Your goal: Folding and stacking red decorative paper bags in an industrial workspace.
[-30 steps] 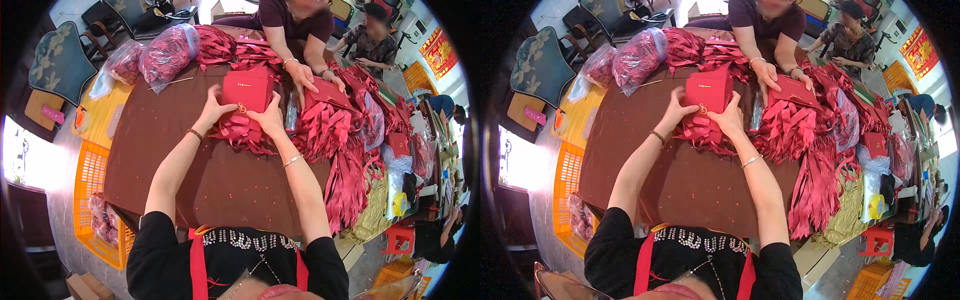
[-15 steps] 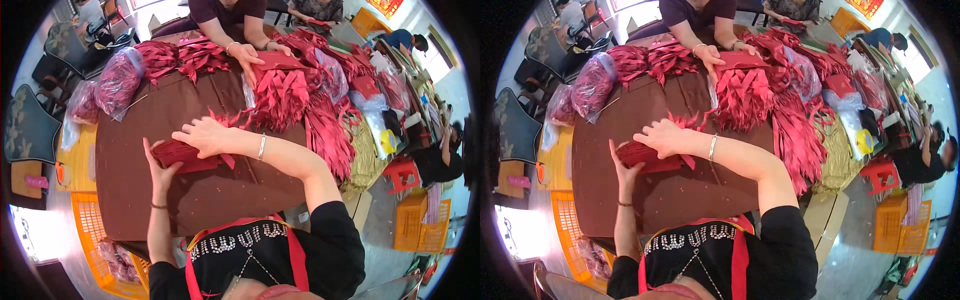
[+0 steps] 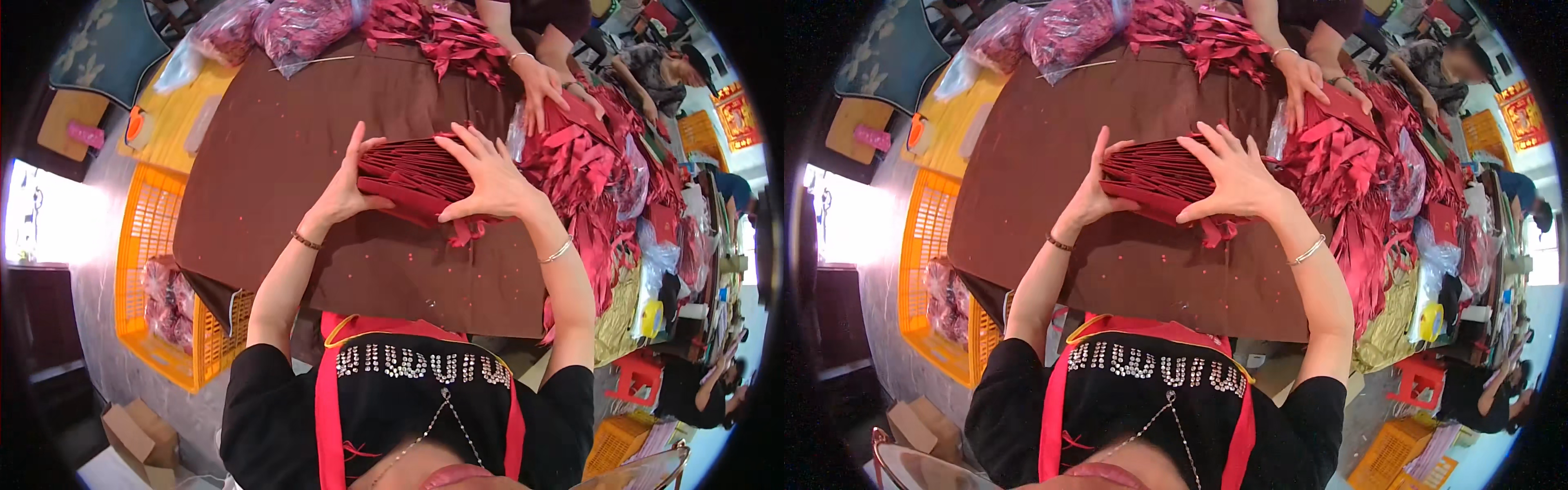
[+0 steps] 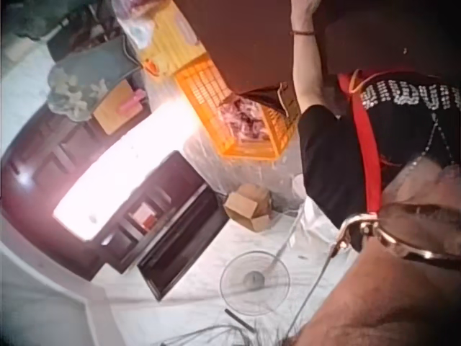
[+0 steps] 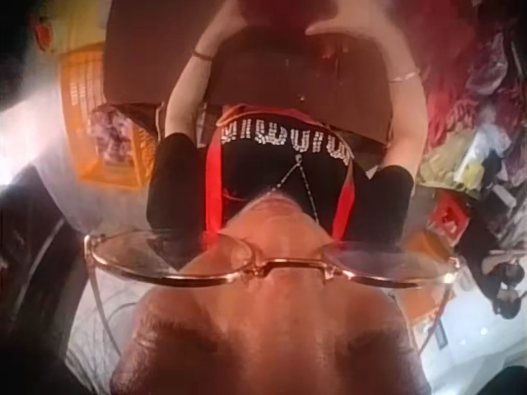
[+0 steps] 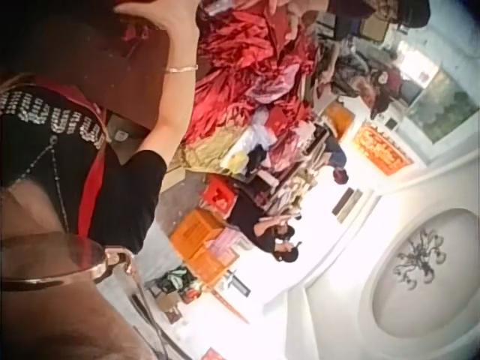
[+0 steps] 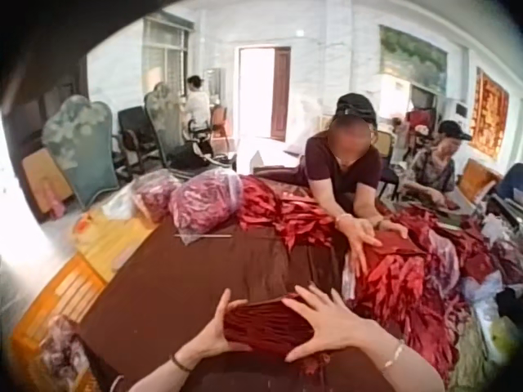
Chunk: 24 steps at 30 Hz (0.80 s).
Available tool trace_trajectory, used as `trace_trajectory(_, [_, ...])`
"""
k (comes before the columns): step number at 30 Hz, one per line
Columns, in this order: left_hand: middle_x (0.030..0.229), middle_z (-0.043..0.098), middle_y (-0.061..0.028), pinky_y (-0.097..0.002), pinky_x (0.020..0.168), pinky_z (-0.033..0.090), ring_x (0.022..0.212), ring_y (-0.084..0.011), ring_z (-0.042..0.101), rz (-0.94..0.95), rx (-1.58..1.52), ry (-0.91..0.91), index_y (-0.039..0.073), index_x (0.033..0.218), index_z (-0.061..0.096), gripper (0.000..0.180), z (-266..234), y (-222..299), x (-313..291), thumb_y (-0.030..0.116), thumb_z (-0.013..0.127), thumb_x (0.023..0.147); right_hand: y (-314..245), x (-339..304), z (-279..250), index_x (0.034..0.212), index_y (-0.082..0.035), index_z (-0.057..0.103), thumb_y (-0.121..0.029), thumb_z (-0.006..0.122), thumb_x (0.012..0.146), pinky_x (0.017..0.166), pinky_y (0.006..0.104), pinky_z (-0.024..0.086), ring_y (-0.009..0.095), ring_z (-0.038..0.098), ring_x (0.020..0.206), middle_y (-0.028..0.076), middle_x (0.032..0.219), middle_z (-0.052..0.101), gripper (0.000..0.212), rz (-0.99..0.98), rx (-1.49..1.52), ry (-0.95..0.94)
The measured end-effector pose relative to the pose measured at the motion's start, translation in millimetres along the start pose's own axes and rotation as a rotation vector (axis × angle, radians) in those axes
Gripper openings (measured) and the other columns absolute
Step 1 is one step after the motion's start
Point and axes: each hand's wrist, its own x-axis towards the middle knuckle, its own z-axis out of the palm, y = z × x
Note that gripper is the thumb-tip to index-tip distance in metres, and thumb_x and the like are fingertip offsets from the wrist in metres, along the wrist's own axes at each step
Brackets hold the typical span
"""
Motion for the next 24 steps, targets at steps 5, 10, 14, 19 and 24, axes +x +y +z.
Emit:
trace_trajectory(5, [0.133,0.036,-0.0171,-0.0373,0.103,0.033,0.121,-0.0275,0.04,0.063,0.11,-0.007,0.011,0.143,0.002,0.124,23,-3,8,0.004,0.085,0.052,8,9,32,0.139,-0.006,0.022,-0.048,0.045,0.088,0.109,0.0452,0.011,0.036,0.008,0.136,0.026,0.144,0.011,0.07,0.125,0.452,0.313])
trace_trajectory(10, [0.13,0.04,-0.0152,-0.0376,0.103,0.034,0.12,-0.0252,0.041,0.041,0.08,-0.007,0.006,0.141,0.011,0.117,37,-7,9,0.001,0.084,0.05,19,18,28,0.14,-0.004,0.018,-0.044,0.024,0.097,0.108,0.0337,0.017,0.023,0.023,0.132,0.015,0.144,0.02,0.059,0.295,0.898,0.569])
trace_trajectory(14, [0.131,0.038,-0.0153,-0.0372,0.104,0.033,0.122,-0.025,0.04,0.082,0.035,-0.011,0.007,0.141,0.011,0.114,41,1,13,0.0,0.083,0.053,48,4,18,0.141,-0.006,0.017,-0.056,0.023,0.093,0.107,0.0407,0.018,0.025,0.028,0.129,0.014,0.141,0.026,0.069,0.224,1.383,0.679])
trace_trajectory(19, [0.133,0.037,-0.0149,-0.0372,0.104,0.033,0.123,-0.0261,0.038,0.07,0.133,-0.003,0.008,0.142,0.008,0.116,36,-2,8,0.001,0.083,0.054,41,-54,29,0.143,-0.012,0.011,-0.065,0.014,0.088,0.11,0.0449,0.009,0.026,0.02,0.134,0.012,0.145,0.021,0.077,0.3,1.302,0.626])
trace_trajectory(24, [0.134,0.035,-0.0144,-0.0371,0.104,0.033,0.122,-0.0252,0.039,0.055,0.03,-0.08,0.012,0.143,0.007,0.118,45,-4,14,0.003,0.084,0.053,-2,-52,89,0.144,-0.014,-0.001,-0.069,0.016,0.084,0.111,0.0432,0.009,0.025,0.013,0.137,0.012,0.149,0.012,0.084,0.412,1.492,0.959])
